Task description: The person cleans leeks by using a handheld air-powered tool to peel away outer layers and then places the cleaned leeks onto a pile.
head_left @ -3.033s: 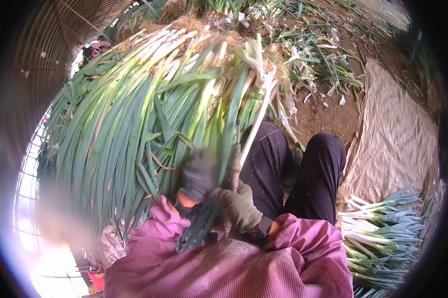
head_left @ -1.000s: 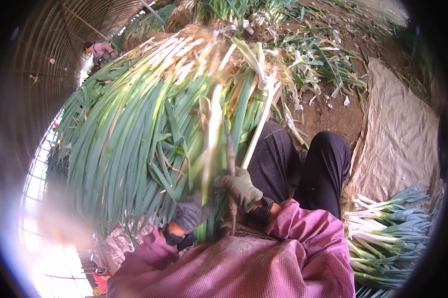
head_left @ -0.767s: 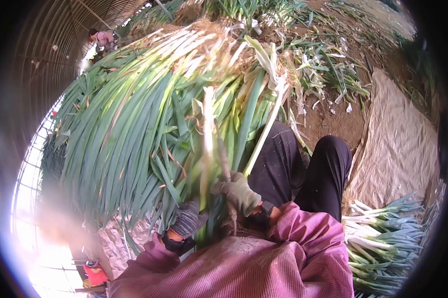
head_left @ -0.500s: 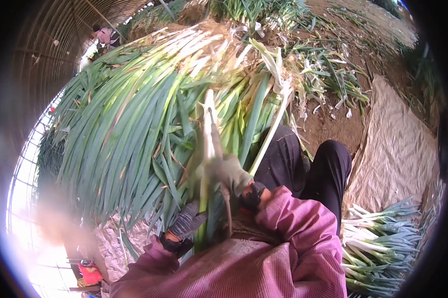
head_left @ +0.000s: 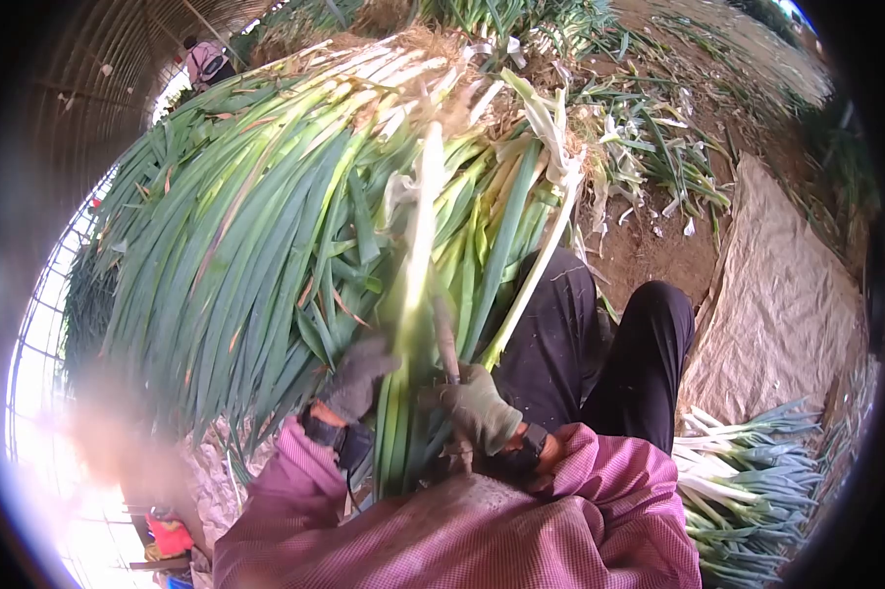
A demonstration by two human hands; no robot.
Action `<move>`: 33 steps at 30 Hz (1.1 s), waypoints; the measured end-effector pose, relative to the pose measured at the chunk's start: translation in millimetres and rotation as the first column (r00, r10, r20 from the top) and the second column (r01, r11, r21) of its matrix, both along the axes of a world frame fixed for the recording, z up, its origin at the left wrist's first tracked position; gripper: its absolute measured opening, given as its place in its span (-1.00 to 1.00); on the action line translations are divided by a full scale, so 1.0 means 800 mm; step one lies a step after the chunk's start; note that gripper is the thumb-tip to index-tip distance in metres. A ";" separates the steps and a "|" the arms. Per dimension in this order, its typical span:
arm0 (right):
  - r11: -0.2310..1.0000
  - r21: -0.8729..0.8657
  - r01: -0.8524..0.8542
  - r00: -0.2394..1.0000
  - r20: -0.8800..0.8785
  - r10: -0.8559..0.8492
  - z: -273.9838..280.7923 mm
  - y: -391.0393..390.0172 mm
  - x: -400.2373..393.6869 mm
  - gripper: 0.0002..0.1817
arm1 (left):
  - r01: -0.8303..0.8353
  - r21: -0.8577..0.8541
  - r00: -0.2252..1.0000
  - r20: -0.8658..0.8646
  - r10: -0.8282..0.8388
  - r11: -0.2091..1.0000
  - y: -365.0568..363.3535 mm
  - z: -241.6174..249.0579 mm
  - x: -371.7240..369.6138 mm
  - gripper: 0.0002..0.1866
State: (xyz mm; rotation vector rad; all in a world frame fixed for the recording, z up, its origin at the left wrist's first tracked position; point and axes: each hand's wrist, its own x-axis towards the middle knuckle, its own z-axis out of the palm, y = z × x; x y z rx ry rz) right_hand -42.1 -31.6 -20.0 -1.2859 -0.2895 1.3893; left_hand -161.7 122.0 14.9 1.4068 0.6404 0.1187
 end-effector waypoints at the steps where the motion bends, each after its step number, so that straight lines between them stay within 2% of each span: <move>1: 1.000 -0.003 0.028 0.999 -0.034 -0.028 0.011 -0.005 0.003 -0.62 | 0.037 0.104 0.999 0.006 -0.038 0.994 0.010 0.002 0.018 -0.56; 3: 0.996 -0.012 0.085 0.991 -0.102 -0.086 0.032 -0.011 0.010 -0.62 | 0.101 0.270 0.995 -0.007 -0.103 0.958 0.028 0.006 0.052 -0.55; 5: 0.978 0.062 0.200 0.976 -0.103 -0.193 0.021 -0.012 0.004 -0.59 | 0.156 0.391 0.988 -0.043 -0.151 0.907 0.046 0.002 0.082 -0.54; 6: 0.962 0.099 0.256 0.963 -0.108 -0.245 0.016 -0.014 0.000 -0.57 | 0.123 0.347 0.992 -0.052 -0.112 0.930 0.060 -0.009 0.090 -0.54; 7: 0.966 0.116 0.231 0.969 -0.112 -0.219 0.013 -0.018 -0.004 -0.56 | 0.088 0.303 0.995 -0.061 -0.073 0.949 0.074 -0.019 0.099 -0.54; 9: 0.976 0.132 0.176 0.977 -0.145 -0.156 0.014 -0.025 -0.007 -0.53 | 0.076 0.233 0.997 -0.010 -0.075 0.969 0.080 0.005 0.129 -0.55; 10: 0.981 0.131 0.144 0.978 -0.173 -0.121 0.018 -0.027 -0.007 -0.52 | 0.052 0.377 0.997 0.037 -0.071 0.925 0.092 0.002 0.143 -0.56; 13: 0.980 0.087 0.180 0.976 -0.138 -0.167 0.002 -0.017 -0.001 -0.53 | 0.117 0.338 0.990 0.035 -0.137 0.934 0.096 0.010 0.156 -0.56; 14: 0.974 0.096 0.206 0.973 -0.127 -0.194 -0.002 -0.014 0.003 -0.54 | 0.103 0.298 0.995 -0.034 -0.098 0.949 0.090 0.015 0.157 -0.55; 16: 0.976 0.036 0.215 0.956 -0.214 -0.202 0.008 -0.017 0.020 -0.53 | 0.196 0.410 0.978 -0.144 -0.148 0.891 0.073 0.020 0.149 -0.55; 17: 0.977 0.006 0.215 0.944 -0.258 -0.207 0.013 -0.018 0.026 -0.53 | 0.244 0.459 0.965 -0.202 -0.167 0.854 0.066 0.022 0.146 -0.55; 18: 0.984 -0.008 0.178 0.967 -0.181 -0.176 -0.001 -0.015 0.026 -0.53 | 0.347 0.551 0.932 -0.290 -0.216 0.759 0.059 0.022 0.144 -0.53; 21: 0.984 0.028 0.176 0.967 -0.194 -0.167 0.003 -0.020 0.019 -0.54 | 0.034 0.319 0.999 0.020 -0.043 0.947 0.059 -0.038 0.109 -0.49; 22: 0.984 0.051 0.171 0.968 -0.193 -0.158 0.005 -0.022 0.014 -0.54 | 0.353 0.541 0.917 -0.363 -0.167 0.763 0.052 0.017 0.130 -0.44; 25: 0.992 0.078 0.101 0.979 -0.186 -0.085 0.015 -0.033 0.006 -0.53 | 0.155 0.302 0.986 -0.099 -0.131 0.941 0.075 0.007 0.135 -0.43; 26: 0.996 0.063 0.057 0.981 -0.191 -0.044 0.021 -0.035 0.009 -0.52 | 0.054 0.236 0.998 -0.002 -0.055 0.970 0.063 0.010 0.144 -0.61; 27: 0.999 0.047 0.020 0.980 -0.197 -0.011 0.024 -0.036 0.013 -0.52 | 0.041 0.238 0.999 0.010 -0.045 0.970 0.067 0.004 0.149 -0.61; 30: 0.998 0.005 0.057 0.991 -0.122 -0.055 0.029 -0.031 0.018 -0.51 | 0.060 0.250 0.998 -0.001 -0.062 0.966 0.074 -0.013 0.163 -0.58; 33: 0.998 -0.067 -0.005 0.982 -0.190 -0.008 0.032 -0.029 0.028 -0.55 | 0.142 0.334 0.989 -0.073 -0.125 0.932 0.066 0.000 0.162 -0.56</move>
